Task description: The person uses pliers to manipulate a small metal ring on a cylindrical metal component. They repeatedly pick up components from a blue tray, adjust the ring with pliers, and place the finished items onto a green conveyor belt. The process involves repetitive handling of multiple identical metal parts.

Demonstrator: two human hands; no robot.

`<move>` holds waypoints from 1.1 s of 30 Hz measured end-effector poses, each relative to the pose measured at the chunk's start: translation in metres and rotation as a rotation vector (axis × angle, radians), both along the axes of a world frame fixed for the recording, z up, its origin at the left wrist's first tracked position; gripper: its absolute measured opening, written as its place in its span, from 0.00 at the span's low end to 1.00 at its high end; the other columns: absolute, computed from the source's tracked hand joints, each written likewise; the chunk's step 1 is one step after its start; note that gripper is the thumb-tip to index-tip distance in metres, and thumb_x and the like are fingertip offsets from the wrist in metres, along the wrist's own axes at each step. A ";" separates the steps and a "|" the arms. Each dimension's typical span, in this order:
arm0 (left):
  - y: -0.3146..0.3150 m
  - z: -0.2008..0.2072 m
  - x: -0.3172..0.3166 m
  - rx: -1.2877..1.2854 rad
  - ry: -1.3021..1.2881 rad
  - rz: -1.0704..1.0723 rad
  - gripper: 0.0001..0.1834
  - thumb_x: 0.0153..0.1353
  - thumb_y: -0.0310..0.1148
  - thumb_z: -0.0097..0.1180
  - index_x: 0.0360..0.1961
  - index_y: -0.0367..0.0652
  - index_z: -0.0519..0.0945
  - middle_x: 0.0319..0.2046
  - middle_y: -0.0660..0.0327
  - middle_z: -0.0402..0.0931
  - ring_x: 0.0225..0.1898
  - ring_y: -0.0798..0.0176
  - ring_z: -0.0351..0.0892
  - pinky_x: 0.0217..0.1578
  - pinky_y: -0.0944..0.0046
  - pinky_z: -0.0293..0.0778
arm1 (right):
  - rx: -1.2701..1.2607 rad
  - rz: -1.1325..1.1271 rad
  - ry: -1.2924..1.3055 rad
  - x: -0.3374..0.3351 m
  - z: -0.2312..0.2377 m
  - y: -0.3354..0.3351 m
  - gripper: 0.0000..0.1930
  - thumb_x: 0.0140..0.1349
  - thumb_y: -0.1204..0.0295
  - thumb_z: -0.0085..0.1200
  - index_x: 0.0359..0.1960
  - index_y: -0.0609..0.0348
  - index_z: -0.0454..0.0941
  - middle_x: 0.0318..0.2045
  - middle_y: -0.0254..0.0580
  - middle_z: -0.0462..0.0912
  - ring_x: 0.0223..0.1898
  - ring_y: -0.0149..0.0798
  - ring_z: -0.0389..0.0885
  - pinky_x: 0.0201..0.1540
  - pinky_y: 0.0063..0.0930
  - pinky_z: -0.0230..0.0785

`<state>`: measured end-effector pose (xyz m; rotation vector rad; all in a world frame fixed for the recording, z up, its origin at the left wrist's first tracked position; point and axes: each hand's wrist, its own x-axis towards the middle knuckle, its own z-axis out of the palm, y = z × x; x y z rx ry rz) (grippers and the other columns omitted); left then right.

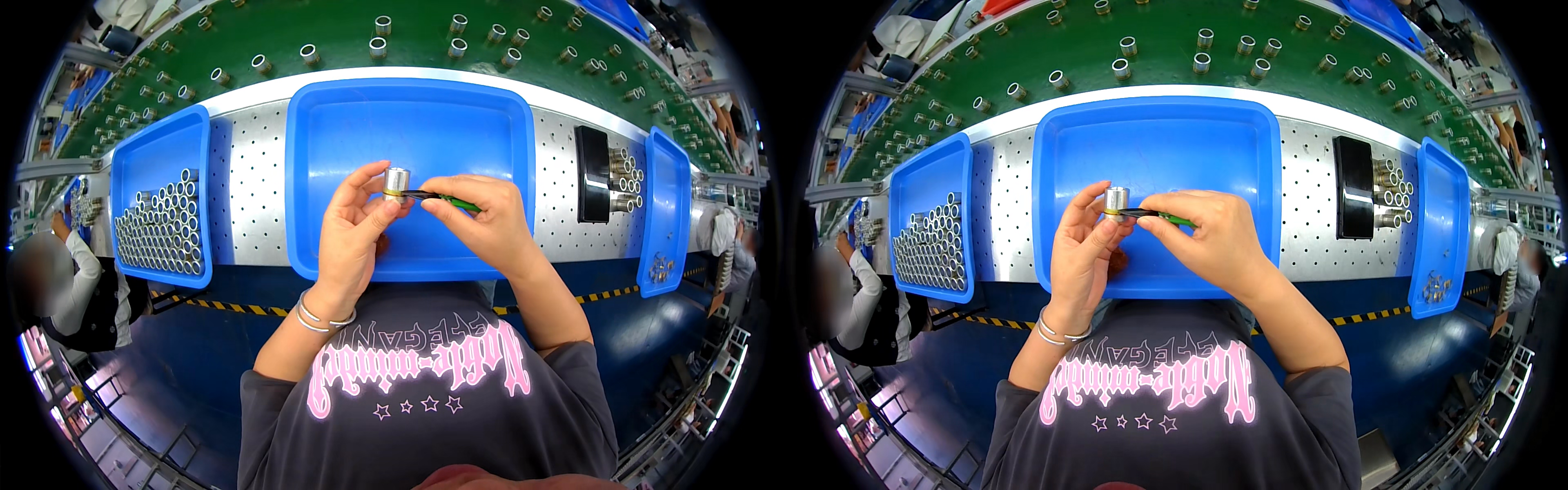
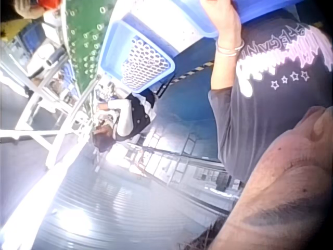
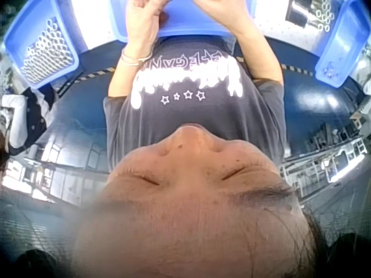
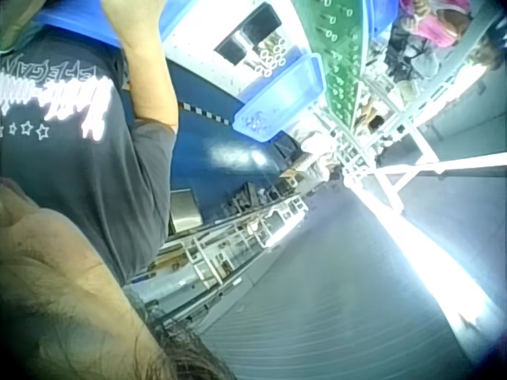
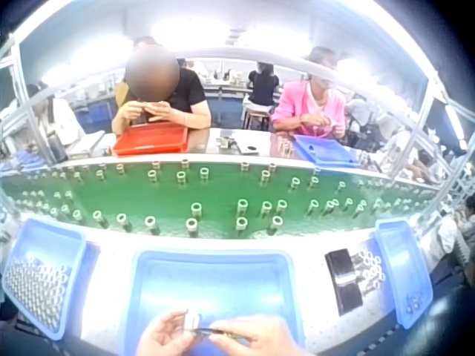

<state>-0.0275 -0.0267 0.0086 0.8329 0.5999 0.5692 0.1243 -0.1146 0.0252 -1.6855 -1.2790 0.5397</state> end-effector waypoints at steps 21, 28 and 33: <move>-0.002 -0.006 -0.003 0.059 -0.001 0.036 0.24 0.53 0.21 0.58 0.52 0.39 0.67 0.46 0.58 0.68 0.40 0.69 0.76 0.27 0.79 0.69 | 0.119 0.048 -0.481 -0.007 0.001 -0.007 0.07 0.52 0.66 0.59 0.29 0.54 0.77 0.17 0.33 0.75 0.17 0.33 0.73 0.20 0.25 0.62; -0.003 -0.003 -0.005 0.084 0.006 0.040 0.24 0.53 0.20 0.57 0.52 0.39 0.67 0.47 0.58 0.68 0.40 0.71 0.75 0.24 0.81 0.65 | 0.173 0.038 -0.612 -0.010 0.002 -0.009 0.08 0.51 0.65 0.59 0.29 0.53 0.75 0.13 0.30 0.69 0.15 0.32 0.71 0.18 0.26 0.59; -0.004 -0.003 -0.004 0.116 0.003 0.043 0.23 0.53 0.19 0.57 0.51 0.38 0.68 0.46 0.58 0.69 0.40 0.70 0.75 0.24 0.81 0.65 | 0.171 0.051 -0.641 -0.009 0.004 -0.012 0.09 0.50 0.66 0.59 0.29 0.54 0.75 0.14 0.31 0.68 0.15 0.32 0.70 0.18 0.26 0.59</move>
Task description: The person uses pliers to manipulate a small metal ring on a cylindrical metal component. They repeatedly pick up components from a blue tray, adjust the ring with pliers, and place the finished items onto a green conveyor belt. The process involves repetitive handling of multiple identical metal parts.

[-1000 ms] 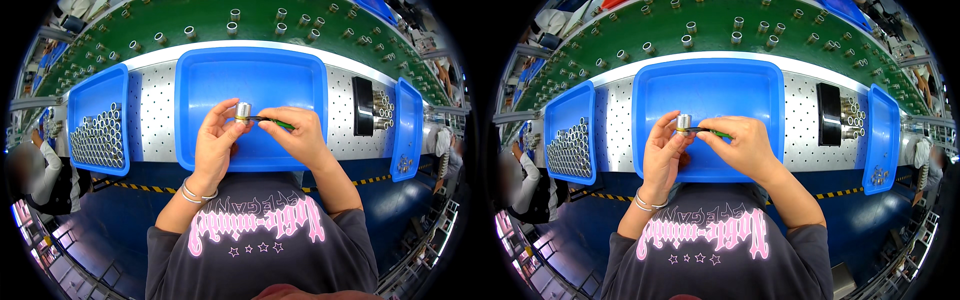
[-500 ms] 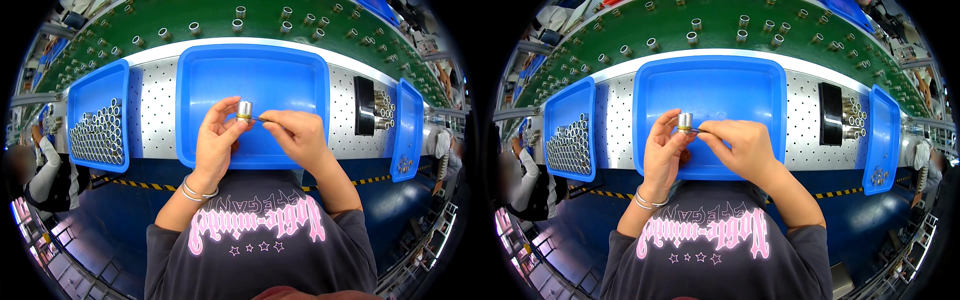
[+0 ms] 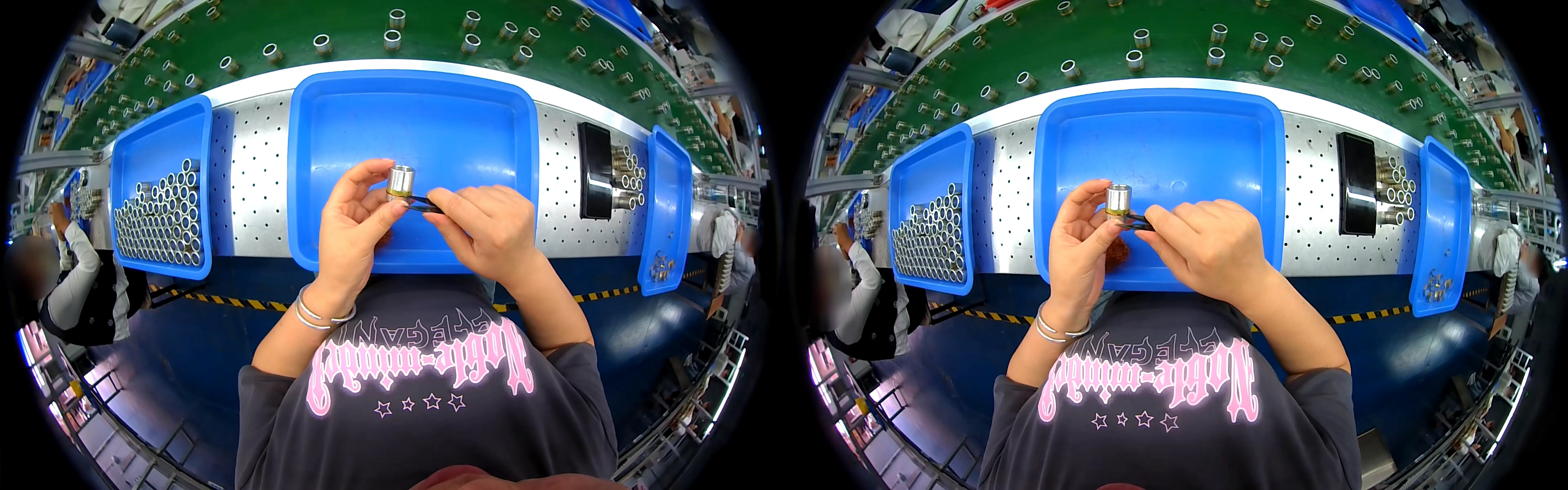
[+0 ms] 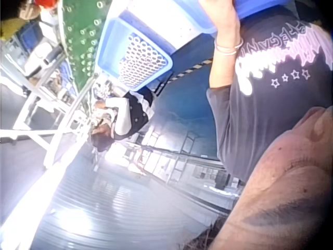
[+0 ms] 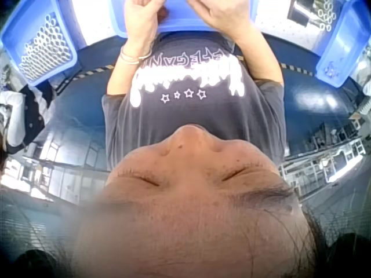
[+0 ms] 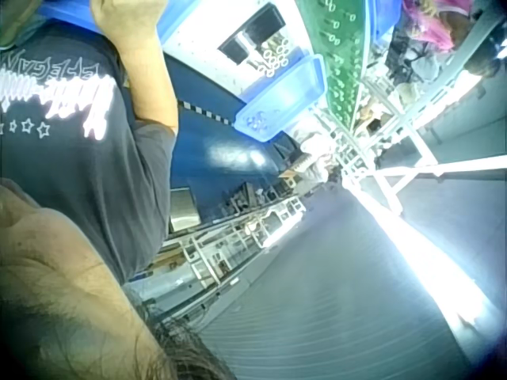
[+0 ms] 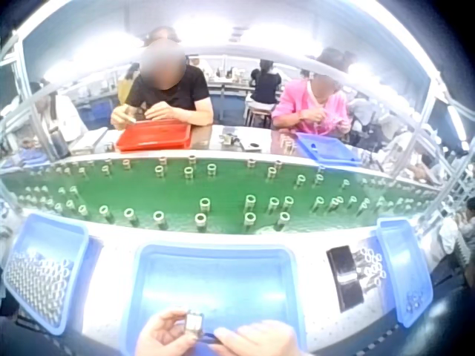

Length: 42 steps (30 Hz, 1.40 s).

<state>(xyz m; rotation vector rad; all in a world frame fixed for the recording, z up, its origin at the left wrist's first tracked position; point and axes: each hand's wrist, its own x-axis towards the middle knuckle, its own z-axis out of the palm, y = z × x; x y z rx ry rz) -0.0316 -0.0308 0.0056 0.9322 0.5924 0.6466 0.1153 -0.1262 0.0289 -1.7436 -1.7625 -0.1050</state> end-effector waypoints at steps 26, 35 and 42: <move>-0.001 0.001 0.001 0.023 0.029 -0.003 0.23 0.53 0.21 0.58 0.51 0.37 0.68 0.46 0.57 0.69 0.41 0.67 0.76 0.27 0.80 0.68 | -0.002 -0.018 0.041 0.000 0.000 -0.003 0.08 0.51 0.66 0.59 0.30 0.53 0.75 0.13 0.31 0.68 0.15 0.33 0.70 0.18 0.26 0.59; -0.001 0.000 -0.002 0.056 0.062 0.009 0.23 0.53 0.20 0.58 0.51 0.37 0.69 0.45 0.58 0.70 0.39 0.70 0.77 0.23 0.80 0.65 | 0.001 -0.012 0.034 -0.002 -0.001 -0.002 0.09 0.50 0.66 0.59 0.30 0.53 0.75 0.14 0.31 0.67 0.15 0.32 0.70 0.19 0.26 0.59; -0.001 -0.002 -0.005 0.072 0.102 0.009 0.22 0.53 0.21 0.57 0.50 0.38 0.69 0.44 0.59 0.71 0.37 0.70 0.77 0.22 0.80 0.64 | -0.018 -0.010 -0.021 -0.005 -0.003 -0.003 0.09 0.50 0.66 0.60 0.31 0.53 0.76 0.14 0.31 0.68 0.15 0.32 0.70 0.19 0.25 0.59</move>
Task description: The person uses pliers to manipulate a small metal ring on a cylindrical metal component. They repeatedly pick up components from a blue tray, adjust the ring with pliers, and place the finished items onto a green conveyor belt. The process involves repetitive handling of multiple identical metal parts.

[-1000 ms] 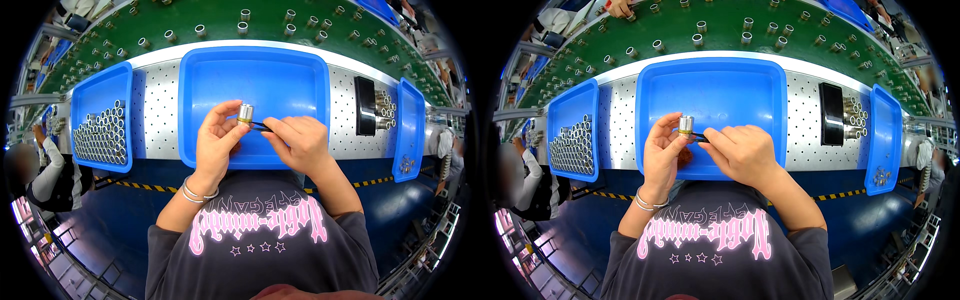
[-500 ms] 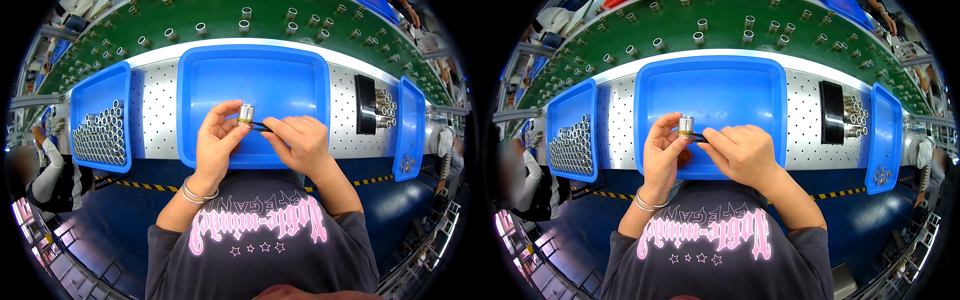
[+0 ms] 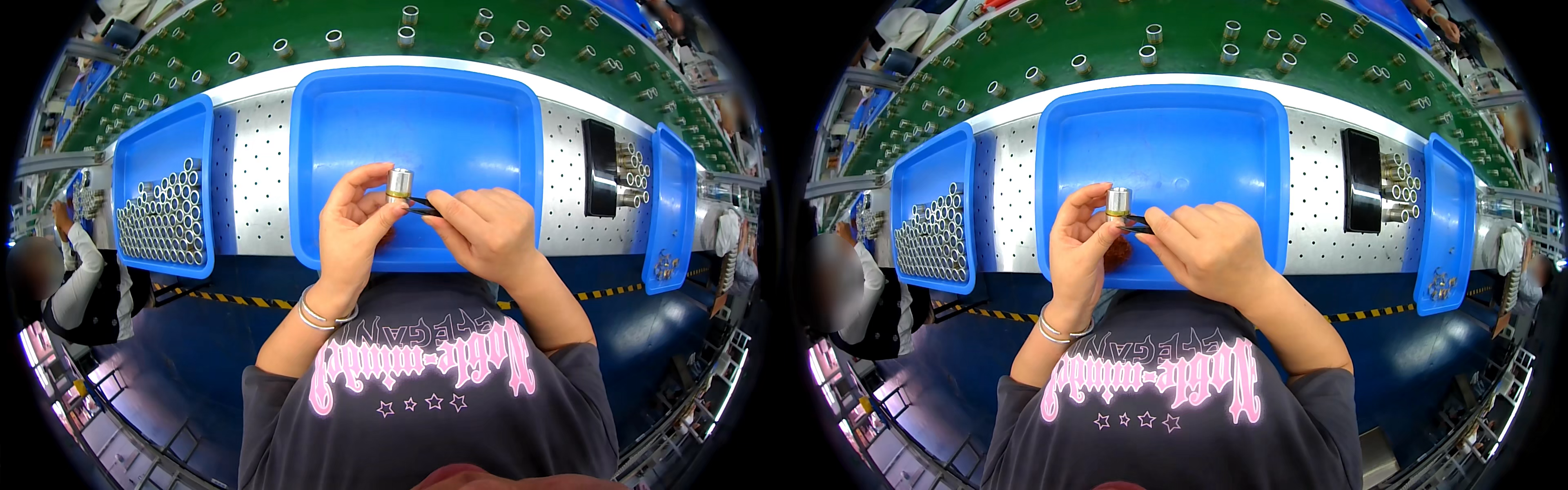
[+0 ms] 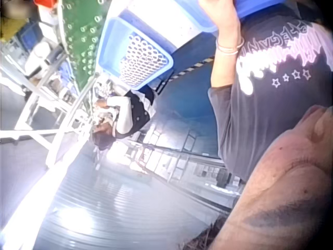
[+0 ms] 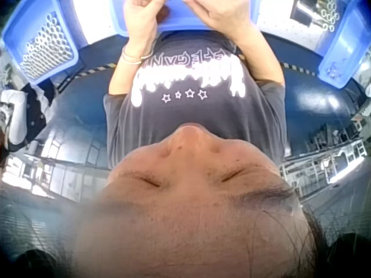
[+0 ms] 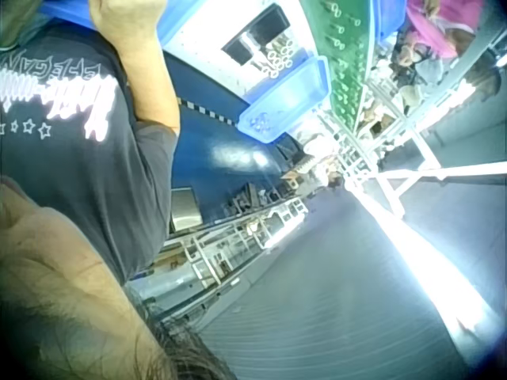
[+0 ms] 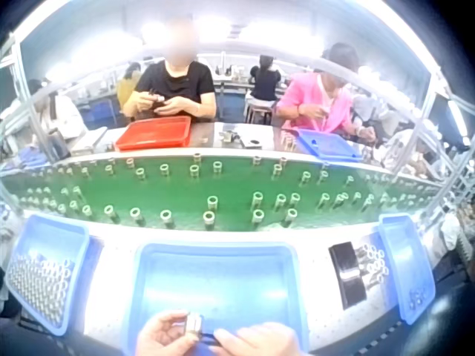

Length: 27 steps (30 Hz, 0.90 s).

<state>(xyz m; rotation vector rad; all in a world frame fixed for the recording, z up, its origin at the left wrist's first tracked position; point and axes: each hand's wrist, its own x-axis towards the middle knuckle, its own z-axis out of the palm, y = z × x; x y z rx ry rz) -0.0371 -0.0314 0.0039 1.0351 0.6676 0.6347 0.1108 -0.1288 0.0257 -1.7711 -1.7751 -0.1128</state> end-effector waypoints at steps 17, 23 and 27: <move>-0.001 0.000 0.001 -0.081 -0.055 -0.001 0.24 0.53 0.21 0.58 0.51 0.38 0.67 0.46 0.58 0.70 0.40 0.70 0.76 0.25 0.80 0.65 | -0.001 0.002 0.078 0.001 0.002 0.000 0.09 0.51 0.66 0.59 0.31 0.53 0.76 0.14 0.30 0.68 0.16 0.33 0.70 0.19 0.26 0.59; -0.002 0.000 -0.001 -0.026 -0.071 0.001 0.23 0.52 0.19 0.58 0.51 0.38 0.68 0.45 0.58 0.70 0.40 0.71 0.75 0.27 0.79 0.67 | -0.002 0.008 0.060 0.000 0.002 0.000 0.09 0.50 0.66 0.59 0.31 0.54 0.76 0.14 0.30 0.68 0.15 0.32 0.70 0.18 0.25 0.59; -0.002 -0.001 -0.002 0.029 -0.073 0.006 0.23 0.53 0.18 0.57 0.51 0.37 0.68 0.42 0.57 0.73 0.40 0.70 0.76 0.31 0.78 0.70 | -0.002 0.016 0.052 -0.001 0.002 0.000 0.10 0.50 0.66 0.60 0.31 0.54 0.76 0.14 0.30 0.68 0.16 0.32 0.70 0.19 0.25 0.59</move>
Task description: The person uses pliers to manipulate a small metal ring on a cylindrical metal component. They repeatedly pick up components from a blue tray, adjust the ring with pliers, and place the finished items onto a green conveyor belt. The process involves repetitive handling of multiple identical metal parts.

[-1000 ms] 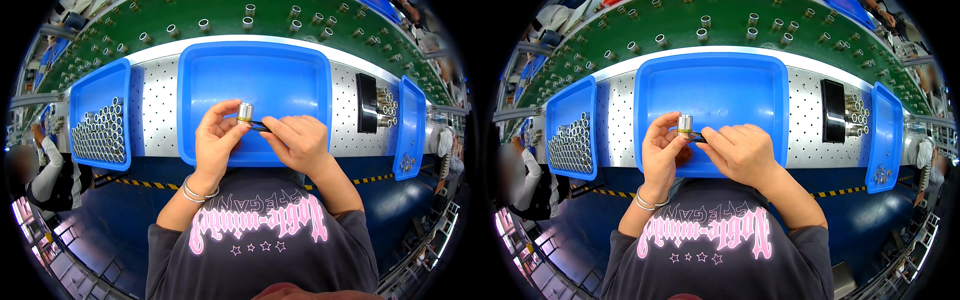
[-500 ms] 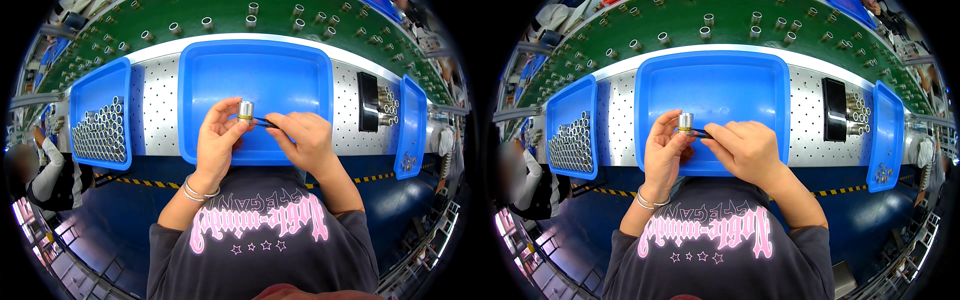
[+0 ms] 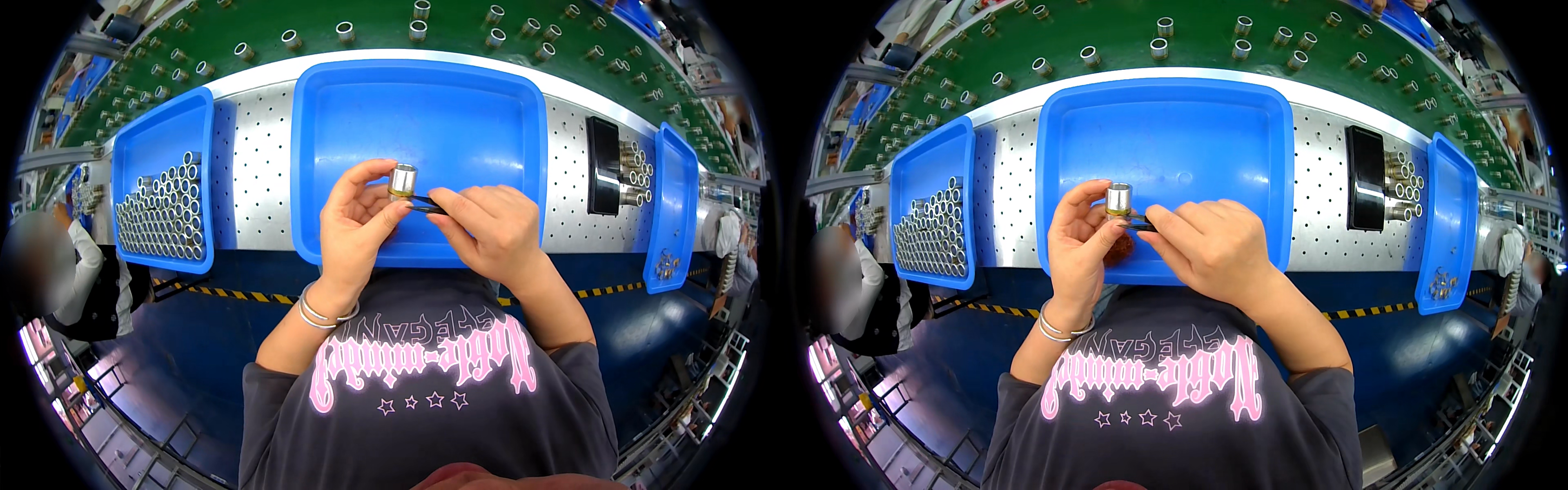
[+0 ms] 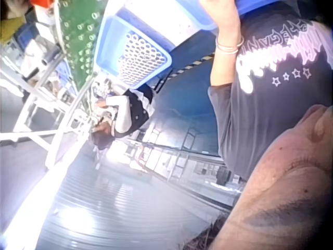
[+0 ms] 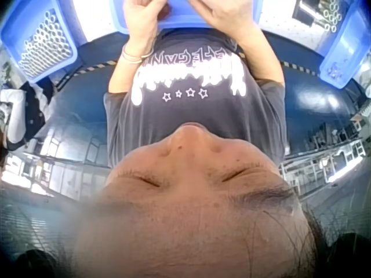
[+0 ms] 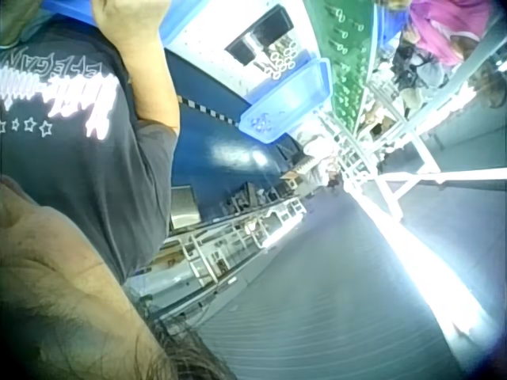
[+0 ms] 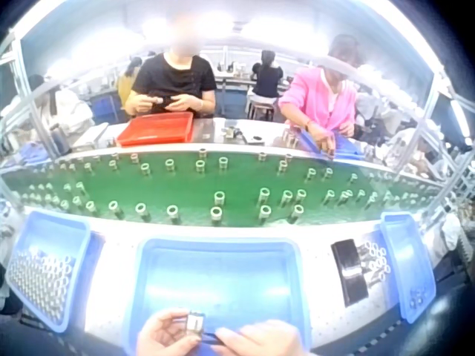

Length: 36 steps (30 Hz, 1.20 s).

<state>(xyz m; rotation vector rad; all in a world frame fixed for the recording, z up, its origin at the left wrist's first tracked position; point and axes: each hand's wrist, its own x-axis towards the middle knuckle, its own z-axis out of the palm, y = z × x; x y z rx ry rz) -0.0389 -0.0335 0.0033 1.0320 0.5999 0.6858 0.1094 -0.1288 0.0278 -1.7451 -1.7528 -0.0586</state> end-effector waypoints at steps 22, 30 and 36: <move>0.009 0.002 0.002 -0.362 -0.095 -0.084 0.22 0.58 0.24 0.52 0.54 0.36 0.64 0.46 0.55 0.69 0.45 0.59 0.75 0.45 0.65 0.73 | -0.076 -0.068 0.519 0.006 -0.002 0.010 0.15 0.43 0.71 0.65 0.34 0.57 0.77 0.27 0.39 0.78 0.25 0.40 0.78 0.27 0.26 0.69; 0.004 -0.001 0.006 -0.351 -0.096 -0.074 0.24 0.58 0.25 0.53 0.56 0.39 0.64 0.45 0.55 0.70 0.44 0.62 0.75 0.46 0.66 0.72 | -0.092 0.017 0.559 0.005 -0.011 0.017 0.11 0.43 0.77 0.62 0.31 0.58 0.77 0.28 0.41 0.78 0.28 0.41 0.78 0.29 0.26 0.70; 0.007 0.003 0.005 -0.321 -0.051 -0.138 0.24 0.60 0.26 0.51 0.57 0.38 0.62 0.45 0.54 0.72 0.46 0.65 0.74 0.46 0.67 0.73 | -0.051 0.021 0.637 0.007 -0.010 0.015 0.10 0.42 0.81 0.60 0.29 0.60 0.76 0.29 0.42 0.78 0.29 0.42 0.78 0.30 0.27 0.70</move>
